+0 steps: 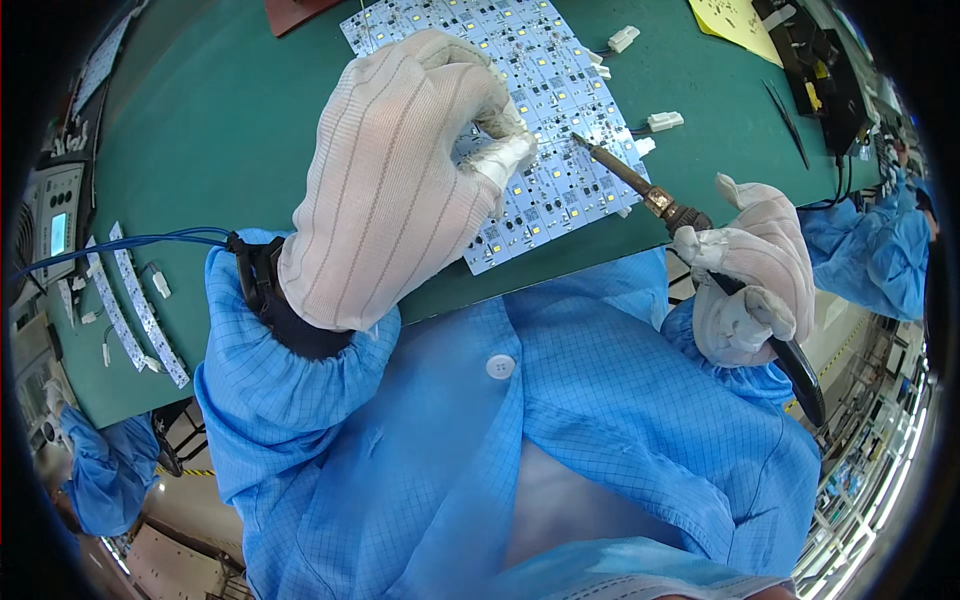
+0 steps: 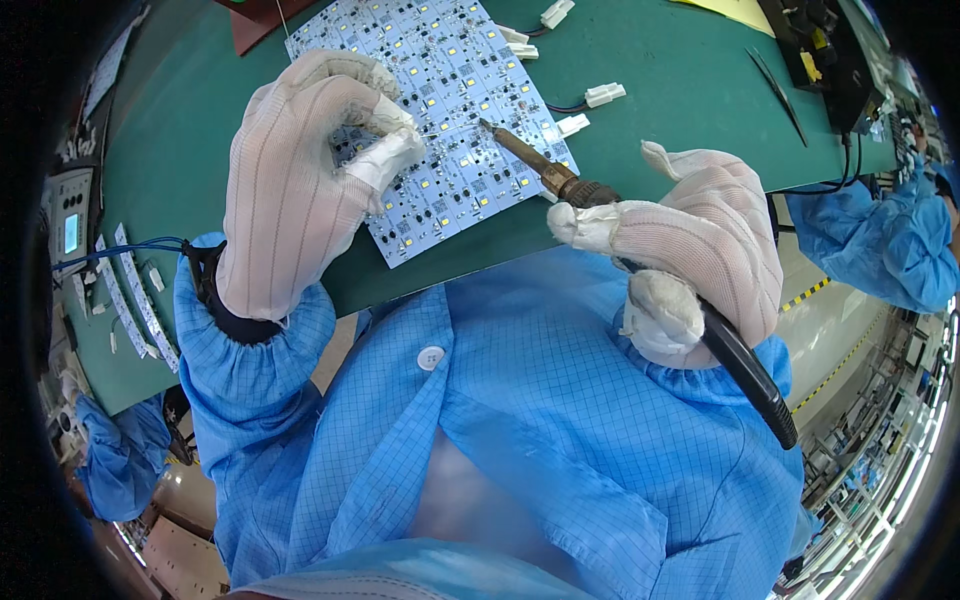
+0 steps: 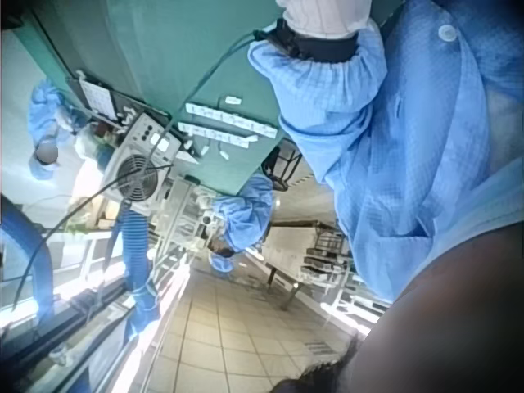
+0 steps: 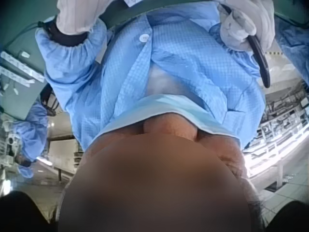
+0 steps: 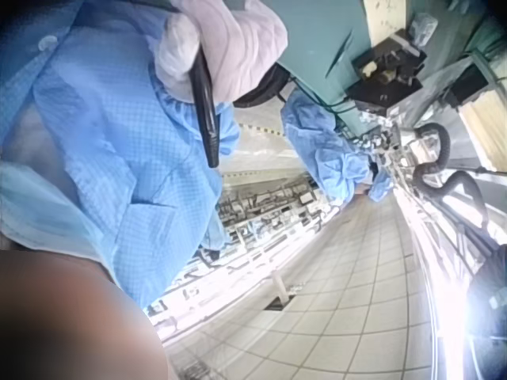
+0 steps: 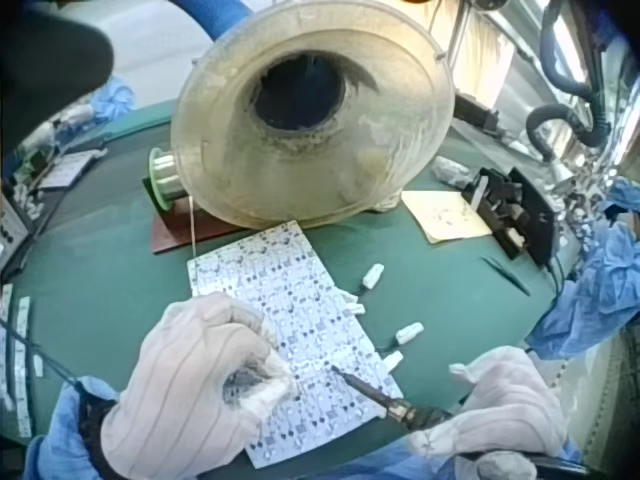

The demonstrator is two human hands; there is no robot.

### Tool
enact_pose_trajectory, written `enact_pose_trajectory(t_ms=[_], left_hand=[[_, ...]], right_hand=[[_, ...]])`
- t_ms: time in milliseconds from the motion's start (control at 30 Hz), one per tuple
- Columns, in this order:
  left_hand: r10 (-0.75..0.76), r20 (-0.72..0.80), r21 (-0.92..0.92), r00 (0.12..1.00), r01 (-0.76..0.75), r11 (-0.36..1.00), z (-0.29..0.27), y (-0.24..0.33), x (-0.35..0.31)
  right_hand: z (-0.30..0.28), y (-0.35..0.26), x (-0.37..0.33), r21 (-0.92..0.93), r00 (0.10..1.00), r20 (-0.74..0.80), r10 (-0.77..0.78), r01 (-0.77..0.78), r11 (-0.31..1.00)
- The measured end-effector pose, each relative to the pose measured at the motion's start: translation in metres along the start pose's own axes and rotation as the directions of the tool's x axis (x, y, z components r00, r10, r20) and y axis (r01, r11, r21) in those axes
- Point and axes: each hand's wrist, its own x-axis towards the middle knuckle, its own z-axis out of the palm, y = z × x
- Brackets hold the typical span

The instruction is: Soldering electronic components onto a printed circuit board at a manufacturing station.

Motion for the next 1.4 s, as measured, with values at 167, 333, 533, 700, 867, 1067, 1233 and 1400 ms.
enact_pose_trajectory(t_ms=[167, 333, 533, 700, 867, 1067, 1233, 1400], left_hand=[[-0.003, -0.009, 0.003, 1.0, 0.003, 1.0, 0.0, 0.0, -0.001], [-0.001, -0.001, -0.009, 1.0, 0.001, 1.0, -0.001, 0.001, 0.0], [0.011, -0.018, -0.012, 1.0, -0.011, 1.0, -0.002, 0.0, 0.002], [0.046, -0.063, 0.044, 0.997, -0.043, 0.998, -0.005, -0.001, 0.004], [-0.079, -0.051, -0.06, 0.996, 0.076, 0.995, -0.008, 0.001, 0.007], [-0.085, -0.073, 0.017, 0.994, 0.087, 0.996, -0.01, 0.0, 0.004], [-0.04, -0.132, 0.012, 0.99, 0.042, 0.999, -0.007, 0.0, 0.006], [-0.035, -0.147, -0.017, 0.988, 0.033, 0.999, -0.007, -0.001, 0.005]], right_hand=[[0.002, -0.003, 0.001, 0.01, 1.0, -0.002, -0.01, 0.01, 1.0], [-0.001, -0.003, 0.008, 0.018, 1.0, -0.011, -0.021, 0.021, 1.0], [-0.003, 0.008, 0.005, 0.051, 0.999, -0.024, -0.021, 0.023, 0.998], [-0.009, 0.008, 0.007, 0.014, 1.0, -0.008, -0.004, 0.004, 1.0], [-0.023, 0.02, 0.003, 0.166, 0.99, -0.063, 0.128, -0.116, 0.979], [-0.009, 0.031, -0.007, 0.238, 0.867, -0.424, 0.263, -0.173, 0.956], [-0.009, 0.018, -0.002, 0.494, 0.636, -0.423, 0.645, -0.435, 0.753], [-0.007, 0.013, 0.001, 0.423, 0.676, -0.244, 0.695, -0.571, 0.703]])
